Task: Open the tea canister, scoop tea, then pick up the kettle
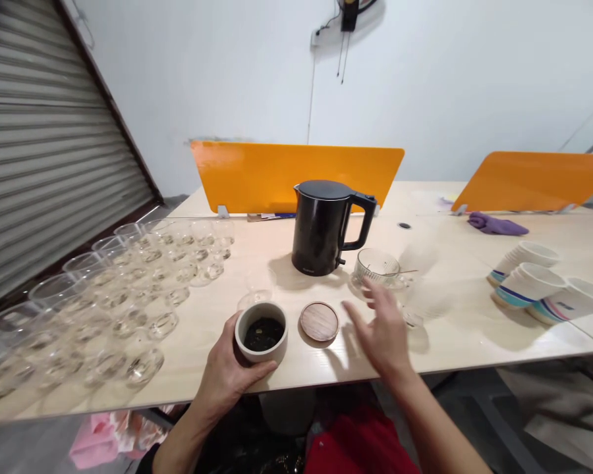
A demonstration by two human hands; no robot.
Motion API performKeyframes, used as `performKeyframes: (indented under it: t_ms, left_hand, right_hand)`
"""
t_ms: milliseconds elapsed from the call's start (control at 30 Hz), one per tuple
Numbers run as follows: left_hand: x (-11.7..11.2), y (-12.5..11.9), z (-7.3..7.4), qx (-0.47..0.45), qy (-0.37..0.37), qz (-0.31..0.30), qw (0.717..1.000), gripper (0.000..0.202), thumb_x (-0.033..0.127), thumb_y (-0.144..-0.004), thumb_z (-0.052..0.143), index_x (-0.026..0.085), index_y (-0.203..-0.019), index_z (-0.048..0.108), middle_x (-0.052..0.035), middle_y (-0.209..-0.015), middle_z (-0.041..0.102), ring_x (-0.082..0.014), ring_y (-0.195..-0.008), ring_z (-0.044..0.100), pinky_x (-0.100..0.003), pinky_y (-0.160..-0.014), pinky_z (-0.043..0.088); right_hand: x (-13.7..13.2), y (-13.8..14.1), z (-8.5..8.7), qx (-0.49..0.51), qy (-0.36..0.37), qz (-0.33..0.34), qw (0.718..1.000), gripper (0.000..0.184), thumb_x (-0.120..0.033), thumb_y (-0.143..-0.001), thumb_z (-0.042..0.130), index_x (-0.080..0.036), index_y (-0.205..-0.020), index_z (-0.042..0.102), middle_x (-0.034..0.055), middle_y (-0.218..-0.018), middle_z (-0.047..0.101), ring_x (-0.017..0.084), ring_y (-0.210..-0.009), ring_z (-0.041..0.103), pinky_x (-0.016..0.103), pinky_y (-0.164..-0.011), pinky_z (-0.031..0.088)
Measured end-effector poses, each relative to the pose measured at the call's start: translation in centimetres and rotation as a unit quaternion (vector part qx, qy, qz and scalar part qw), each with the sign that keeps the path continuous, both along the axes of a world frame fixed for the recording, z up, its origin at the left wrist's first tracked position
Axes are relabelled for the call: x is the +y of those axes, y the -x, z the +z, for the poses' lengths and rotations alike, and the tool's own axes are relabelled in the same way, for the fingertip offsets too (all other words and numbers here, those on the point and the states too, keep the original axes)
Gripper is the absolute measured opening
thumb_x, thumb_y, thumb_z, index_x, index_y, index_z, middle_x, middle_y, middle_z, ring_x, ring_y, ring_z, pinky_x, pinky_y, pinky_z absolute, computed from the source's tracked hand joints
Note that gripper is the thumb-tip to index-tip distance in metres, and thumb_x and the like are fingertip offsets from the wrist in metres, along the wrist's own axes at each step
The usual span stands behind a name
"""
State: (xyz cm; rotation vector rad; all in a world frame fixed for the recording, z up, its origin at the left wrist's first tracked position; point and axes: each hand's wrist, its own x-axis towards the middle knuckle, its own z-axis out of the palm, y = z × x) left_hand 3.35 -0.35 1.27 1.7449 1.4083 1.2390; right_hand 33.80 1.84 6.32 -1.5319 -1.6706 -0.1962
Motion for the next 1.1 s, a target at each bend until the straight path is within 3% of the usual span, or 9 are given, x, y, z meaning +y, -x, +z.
performKeyframes:
  t_ms: [67, 200, 300, 400, 467, 567, 700, 933, 1100]
  left_hand:
    - [0.0, 0.0, -0.1, -0.002, 0.002, 0.005, 1.000, 0.093, 0.041, -0.066, 0.091, 0.026, -0.145, 0.044, -0.0100, -0.139, 0.064, -0.0336, -0.128, 0.062, -0.050, -0.108, 0.050]
    - [0.1, 0.0, -0.2, -0.002, 0.007, 0.007, 1.000, 0.092, 0.043, -0.066, 0.091, 0.025, -0.144, 0.045, -0.0113, -0.140, 0.063, -0.0354, -0.130, 0.060, -0.052, -0.110, 0.048]
    - [0.2, -0.1, -0.1, -0.003, 0.004, 0.005, 1.000, 0.091, 0.044, -0.066, 0.091, 0.025, -0.143, 0.045, -0.0114, -0.140, 0.063, -0.0356, -0.130, 0.060, -0.052, -0.110, 0.047]
    - [0.2, 0.0, -0.2, -0.004, 0.007, 0.005, 1.000, 0.093, 0.044, -0.066, 0.091, 0.026, -0.144, 0.044, -0.0112, -0.141, 0.062, -0.0353, -0.131, 0.060, -0.052, -0.110, 0.048]
    - [0.2, 0.0, -0.2, 0.000, 0.011, 0.003, 1.000, 0.094, 0.043, -0.066, 0.091, 0.026, -0.145, 0.043, -0.0109, -0.141, 0.062, -0.0348, -0.130, 0.060, -0.051, -0.109, 0.048]
    - [0.1, 0.0, 0.0, 0.000, 0.005, -0.007, 1.000, 0.094, 0.042, -0.067, 0.091, 0.026, -0.145, 0.042, -0.0104, -0.140, 0.062, -0.0337, -0.130, 0.060, -0.050, -0.109, 0.048]
    - [0.2, -0.1, 0.3, -0.006, -0.004, -0.013, 1.000, 0.094, 0.043, -0.066, 0.092, 0.026, -0.144, 0.043, -0.0102, -0.140, 0.062, -0.0331, -0.130, 0.060, -0.049, -0.110, 0.048]
    - [0.1, -0.1, 0.4, -0.003, 0.009, -0.006, 1.000, 0.094, 0.040, -0.065, 0.092, 0.027, -0.144, 0.043, -0.0088, -0.139, 0.062, -0.0329, -0.130, 0.060, -0.050, -0.110, 0.048]
    - [0.1, -0.2, 0.2, -0.009, 0.004, -0.006, 1.000, 0.093, 0.038, -0.065, 0.092, 0.027, -0.144, 0.044, -0.0092, -0.139, 0.062, -0.0335, -0.130, 0.060, -0.050, -0.110, 0.048]
  right_hand:
    - [-0.1, -3.1, 2.6, -0.026, -0.049, -0.108, 0.993, 0.052, -0.053, -0.098, 0.058, -0.020, -0.137, 0.061, 0.0140, -0.111, 0.069, 0.026, -0.086, 0.067, 0.040, -0.072, 0.055]
    - [1.4, -8.8, 6.4, -0.237, -0.046, -0.219, 0.945, 0.043, -0.048, -0.100, 0.055, -0.013, -0.119, 0.073, 0.0188, -0.102, 0.073, 0.030, -0.094, 0.061, 0.040, -0.072, 0.042]
    - [3.6, -11.4, 7.3, -0.303, 0.001, -0.191, 0.934, 0.040, -0.050, -0.098, 0.058, -0.015, -0.095, 0.078, 0.0173, -0.084, 0.073, 0.023, -0.074, 0.054, 0.037, -0.063, 0.028]
    - [5.9, -12.5, 7.2, -0.283, 0.052, -0.128, 0.949, 0.044, -0.054, -0.093, 0.064, -0.018, -0.068, 0.071, 0.0105, -0.060, 0.064, 0.013, -0.056, 0.036, 0.036, -0.060, 0.019]
    - [6.9, -12.7, 7.2, -0.264, 0.084, -0.100, 0.955, 0.044, -0.050, -0.092, 0.064, -0.018, -0.062, 0.068, 0.0077, -0.051, 0.058, 0.010, -0.053, 0.028, 0.036, -0.059, 0.018]
    - [7.5, -12.4, 7.3, -0.260, 0.103, -0.090, 0.956, 0.037, -0.038, -0.089, 0.067, -0.017, -0.059, 0.068, 0.0078, -0.051, 0.057, 0.010, -0.052, 0.029, 0.035, -0.059, 0.020]
    - [7.0, -12.0, 7.8, -0.310, 0.102, -0.116, 0.938, 0.022, -0.020, -0.084, 0.063, -0.019, -0.065, 0.074, 0.0113, -0.069, 0.070, 0.016, -0.061, 0.042, 0.034, -0.059, 0.024]
    - [4.6, -12.8, 9.3, -0.296, 0.018, -0.219, 0.930, 0.041, -0.043, -0.100, 0.048, -0.021, -0.094, 0.082, 0.0114, -0.097, 0.080, 0.025, -0.087, 0.063, 0.036, -0.067, 0.037]
    - [2.1, -11.5, 10.1, -0.213, -0.115, -0.184, 0.953, 0.046, -0.053, -0.097, 0.051, -0.019, -0.095, 0.082, 0.0093, -0.092, 0.081, 0.027, -0.093, 0.073, 0.035, -0.077, 0.048]
